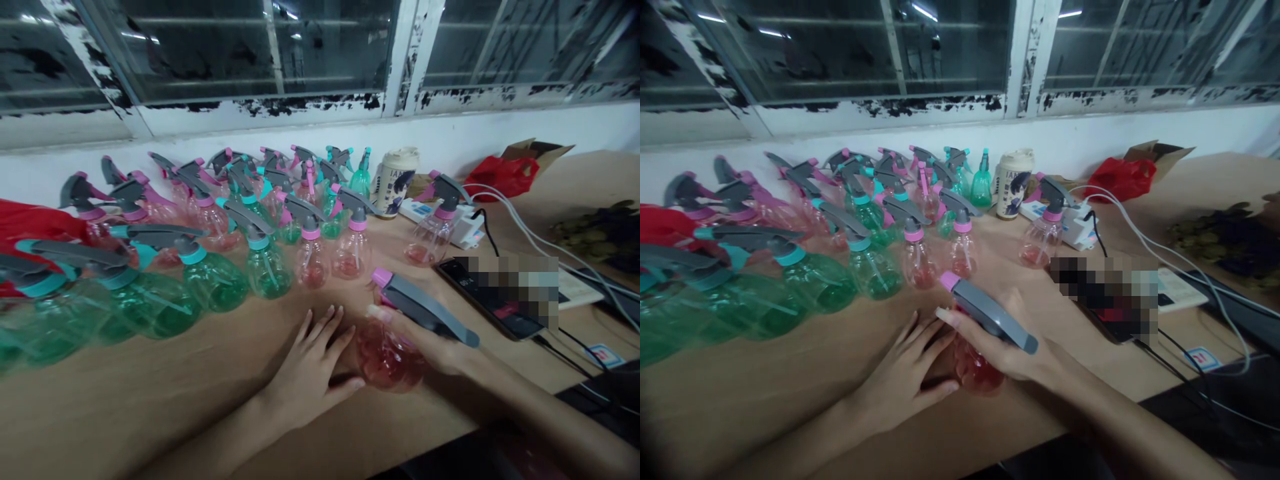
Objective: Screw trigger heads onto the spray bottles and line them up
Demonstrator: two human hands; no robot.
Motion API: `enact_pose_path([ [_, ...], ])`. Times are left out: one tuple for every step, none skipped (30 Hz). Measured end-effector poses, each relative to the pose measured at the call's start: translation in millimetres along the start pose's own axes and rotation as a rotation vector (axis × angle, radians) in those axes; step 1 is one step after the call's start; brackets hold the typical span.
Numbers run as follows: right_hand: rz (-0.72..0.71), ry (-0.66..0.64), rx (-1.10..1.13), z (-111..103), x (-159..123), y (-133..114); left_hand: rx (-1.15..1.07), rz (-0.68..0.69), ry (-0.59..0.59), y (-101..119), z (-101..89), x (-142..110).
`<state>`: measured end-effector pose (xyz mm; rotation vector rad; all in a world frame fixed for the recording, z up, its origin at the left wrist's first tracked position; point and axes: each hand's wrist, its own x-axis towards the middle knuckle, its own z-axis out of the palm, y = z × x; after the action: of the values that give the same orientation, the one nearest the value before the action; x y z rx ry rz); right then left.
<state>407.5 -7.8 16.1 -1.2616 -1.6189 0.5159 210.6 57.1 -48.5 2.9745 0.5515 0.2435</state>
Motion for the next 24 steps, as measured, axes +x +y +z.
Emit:
enact_pose_path([
  [0.001, -0.001, 0.035, 0, 0, -1, 0.002, -0.002, 0.000, 0, 0.3, 0],
  [0.001, -0.007, 0.076, -1, 1, -3, 0.003, -0.004, 0.002, 0, 0.7, 0],
  [-0.007, -0.018, 0.115, -1, 1, -3, 0.002, -0.008, 0.003, 0, 0.9, 0],
  [-0.015, -0.032, 0.144, -2, 1, -3, -0.001, -0.011, 0.004, 0, 0.9, 0],
  [-0.025, -0.040, 0.156, -2, 0, -3, -0.006, -0.014, 0.004, -1, 0.7, 0],
  [-0.029, -0.041, 0.153, -3, 0, -2, -0.015, -0.018, 0.003, -1, 0.2, 0],
  [-0.038, -0.029, 0.145, -3, -1, -1, -0.026, -0.023, 0.001, -1, -0.4, 1],
  [-0.047, -0.008, 0.138, -4, -2, 1, -0.039, -0.029, -0.001, 0, -1.3, 1],
  [-0.049, 0.009, 0.135, -4, -3, 2, -0.053, -0.038, -0.003, 0, -2.1, 2],
  [-0.044, 0.018, 0.140, -4, -4, 3, -0.067, -0.050, 0.000, 1, -2.9, 2],
  [-0.036, 0.023, 0.152, -5, -5, 4, -0.083, -0.063, 0.006, 2, -3.5, 3],
  [-0.025, 0.023, 0.160, -5, -6, 5, -0.102, -0.076, 0.019, 3, -3.9, 4],
  [-0.009, 0.020, 0.160, -6, -7, 6, -0.126, -0.087, 0.037, 4, -4.1, 5],
  [0.004, 0.012, 0.153, -7, -7, 6, -0.154, -0.095, 0.060, 6, -4.1, 6],
  [0.010, 0.001, 0.143, -8, -8, 7, -0.183, -0.098, 0.083, 7, -4.1, 8],
  [0.008, -0.012, 0.133, -9, -9, 7, -0.210, -0.095, 0.103, 9, -4.1, 9],
  [0.000, -0.024, 0.126, -11, -11, 6, -0.232, -0.088, 0.117, 11, -4.2, 11],
  [-0.012, -0.029, 0.117, -13, -12, 5, -0.247, -0.080, 0.123, 13, -4.6, 12],
  [-0.026, -0.026, 0.103, -15, -14, 4, -0.256, -0.074, 0.124, 15, -5.3, 13],
  [-0.038, -0.020, 0.077, -17, -16, 3, -0.261, -0.071, 0.123, 17, -6.2, 15],
  [-0.044, -0.008, 0.040, -20, -19, 1, -0.265, -0.073, 0.122, 19, -7.4, 16],
  [-0.046, -0.001, -0.003, -23, -21, -1, -0.267, -0.078, 0.123, 20, -8.6, 17],
  [-0.046, 0.003, -0.046, -26, -24, -2, -0.270, -0.083, 0.125, 22, -9.8, 18],
  [-0.044, 0.005, -0.082, -29, -27, -3, -0.272, -0.086, 0.128, 23, -10.9, 19],
])
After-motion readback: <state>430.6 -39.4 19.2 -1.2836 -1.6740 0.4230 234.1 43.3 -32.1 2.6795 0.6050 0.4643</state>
